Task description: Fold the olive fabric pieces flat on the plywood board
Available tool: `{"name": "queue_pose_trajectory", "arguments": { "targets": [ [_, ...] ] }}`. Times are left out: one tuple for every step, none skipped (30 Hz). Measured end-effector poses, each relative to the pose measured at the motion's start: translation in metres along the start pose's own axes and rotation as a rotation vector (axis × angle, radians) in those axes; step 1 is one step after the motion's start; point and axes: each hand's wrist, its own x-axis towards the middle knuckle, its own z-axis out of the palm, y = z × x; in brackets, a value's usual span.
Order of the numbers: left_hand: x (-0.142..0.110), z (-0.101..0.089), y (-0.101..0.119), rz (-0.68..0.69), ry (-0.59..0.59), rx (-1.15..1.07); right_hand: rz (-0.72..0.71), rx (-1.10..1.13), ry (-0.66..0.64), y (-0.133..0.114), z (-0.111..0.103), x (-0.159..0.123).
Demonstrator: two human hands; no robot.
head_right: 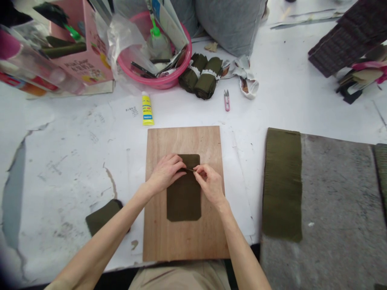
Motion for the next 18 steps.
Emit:
{"name": "queue_pose_trajectory", "arguments": {
  "targets": [
    [0.001, -0.002, -0.002, -0.008, -0.027, -0.01, 0.021, 0.029, 0.011, 0.001, 0.0, 0.0],
    [0.002, -0.003, -0.004, -0.022, -0.051, -0.029, 0.042, 0.052, 0.029, 0.002, 0.001, -0.001],
    [0.001, -0.005, -0.006, -0.042, -0.069, -0.058, 0.062, 0.07, 0.052, 0.003, 0.002, -0.001],
    [0.0, -0.006, -0.008, -0.068, -0.082, -0.091, 0.081, 0.084, 0.076, 0.005, 0.004, -0.001],
    [-0.002, -0.008, -0.01, -0.098, -0.091, -0.123, 0.101, 0.099, 0.091, 0.006, 0.005, -0.001],
    [-0.004, -0.009, -0.012, -0.132, -0.097, -0.15, 0.124, 0.115, 0.096, 0.006, 0.006, -0.001],
    [-0.007, -0.01, -0.013, -0.17, -0.096, -0.173, 0.146, 0.129, 0.088, 0.006, 0.007, -0.001],
    [-0.011, -0.011, -0.014, -0.211, -0.09, -0.191, 0.165, 0.142, 0.071, 0.006, 0.008, -0.002],
    [-0.015, -0.013, -0.014, -0.254, -0.081, -0.208, 0.181, 0.155, 0.053, 0.005, 0.009, -0.003],
    [-0.019, -0.013, -0.014, -0.296, -0.071, -0.227, 0.192, 0.17, 0.038, 0.003, 0.009, -0.004],
    [-0.024, -0.014, -0.014, -0.337, -0.059, -0.252, 0.201, 0.183, 0.027, 0.002, 0.009, -0.007],
    [-0.029, -0.013, -0.014, -0.377, -0.044, -0.284, 0.211, 0.196, 0.019, 0.001, 0.01, -0.009],
    [-0.034, -0.012, -0.013, -0.414, -0.03, -0.329, 0.225, 0.207, 0.014, -0.001, 0.01, -0.013],
    [-0.039, -0.01, -0.012, -0.449, -0.019, -0.387, 0.243, 0.215, 0.009, -0.001, 0.011, -0.016],
    [-0.044, -0.008, -0.012, -0.481, -0.01, -0.454, 0.265, 0.218, 0.006, -0.002, 0.012, -0.02],
    [-0.049, -0.005, -0.011, -0.51, -0.005, -0.525, 0.288, 0.217, 0.003, -0.002, 0.013, -0.023],
    [-0.054, -0.001, -0.01, -0.536, -0.004, -0.588, 0.31, 0.215, 0.004, -0.002, 0.015, -0.026],
    [-0.058, 0.002, -0.009, -0.562, -0.005, -0.633, 0.329, 0.215, 0.007, -0.001, 0.017, -0.03]
  ]
}}
